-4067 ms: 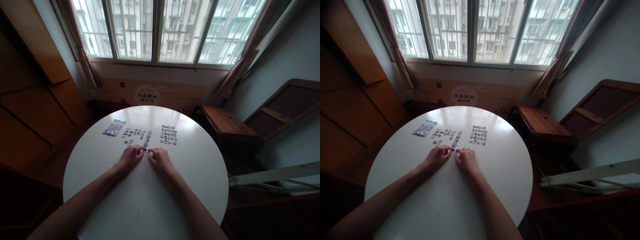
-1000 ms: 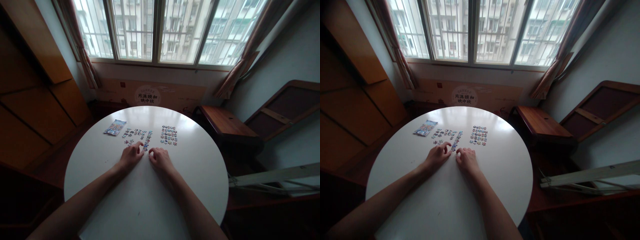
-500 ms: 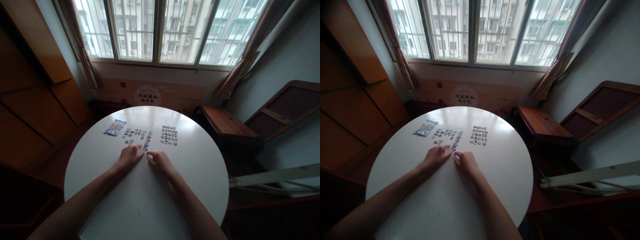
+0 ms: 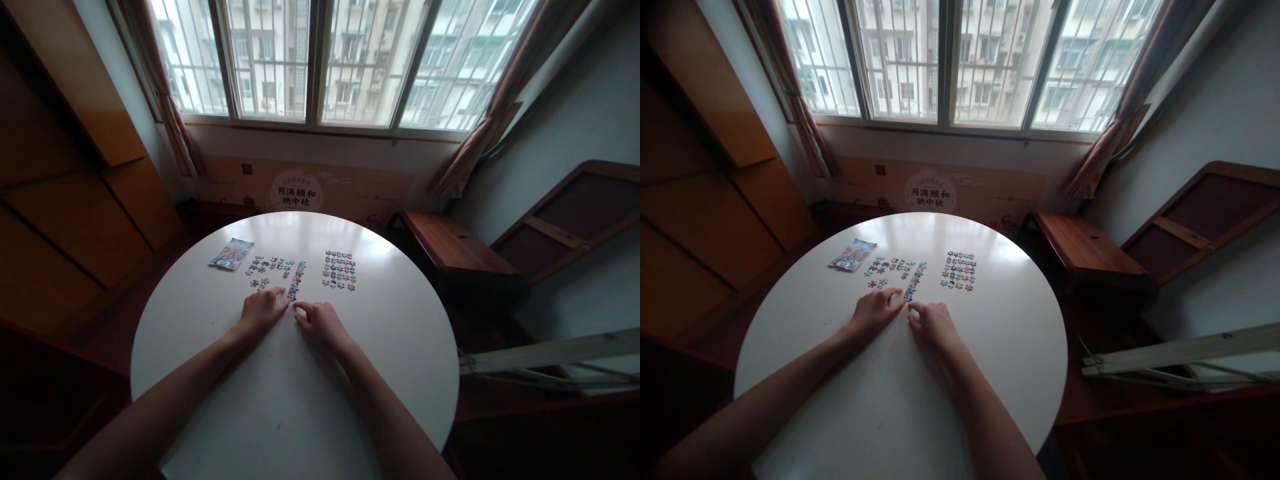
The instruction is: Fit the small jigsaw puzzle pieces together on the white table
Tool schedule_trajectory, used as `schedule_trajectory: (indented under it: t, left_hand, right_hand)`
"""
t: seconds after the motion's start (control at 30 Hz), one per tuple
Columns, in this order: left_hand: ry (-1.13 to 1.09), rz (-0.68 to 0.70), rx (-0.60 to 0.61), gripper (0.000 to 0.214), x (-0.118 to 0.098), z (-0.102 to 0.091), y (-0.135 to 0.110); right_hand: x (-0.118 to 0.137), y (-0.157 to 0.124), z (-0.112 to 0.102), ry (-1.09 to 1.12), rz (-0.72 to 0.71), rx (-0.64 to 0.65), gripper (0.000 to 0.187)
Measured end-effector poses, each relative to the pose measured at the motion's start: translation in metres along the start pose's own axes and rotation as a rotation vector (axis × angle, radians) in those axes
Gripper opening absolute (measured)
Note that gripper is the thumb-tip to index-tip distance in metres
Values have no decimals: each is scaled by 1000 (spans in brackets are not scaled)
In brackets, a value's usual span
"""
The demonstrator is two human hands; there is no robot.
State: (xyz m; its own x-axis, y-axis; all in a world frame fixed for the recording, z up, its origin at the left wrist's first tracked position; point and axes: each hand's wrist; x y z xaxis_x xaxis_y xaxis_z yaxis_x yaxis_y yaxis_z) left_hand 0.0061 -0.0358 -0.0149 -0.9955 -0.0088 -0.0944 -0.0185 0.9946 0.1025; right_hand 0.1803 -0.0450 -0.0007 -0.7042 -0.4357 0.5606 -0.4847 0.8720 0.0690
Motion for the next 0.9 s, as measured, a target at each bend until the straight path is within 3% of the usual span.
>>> schedule_trajectory:
  t: [0.63, 0.9]
  left_hand:
    - [-48, -8, 59, 38, -4, -13, -2]
    - [-55, 43, 14, 34, 1, -6, 0]
  right_hand:
    - [-2, 1, 2, -11, -3, 3, 33]
    - [-4, 1, 4, 2, -14, -2, 31]
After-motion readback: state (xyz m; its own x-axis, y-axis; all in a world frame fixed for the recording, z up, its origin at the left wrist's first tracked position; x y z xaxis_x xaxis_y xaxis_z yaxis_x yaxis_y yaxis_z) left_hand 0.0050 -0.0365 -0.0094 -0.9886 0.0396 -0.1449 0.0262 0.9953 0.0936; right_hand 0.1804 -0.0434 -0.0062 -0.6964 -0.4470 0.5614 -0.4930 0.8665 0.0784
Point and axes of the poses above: each hand's wrist, its own y-axis towards the middle knuckle, its own z-axis out of the palm, x = y × z, and after that the axes turned 10 degrees about y, right-handed
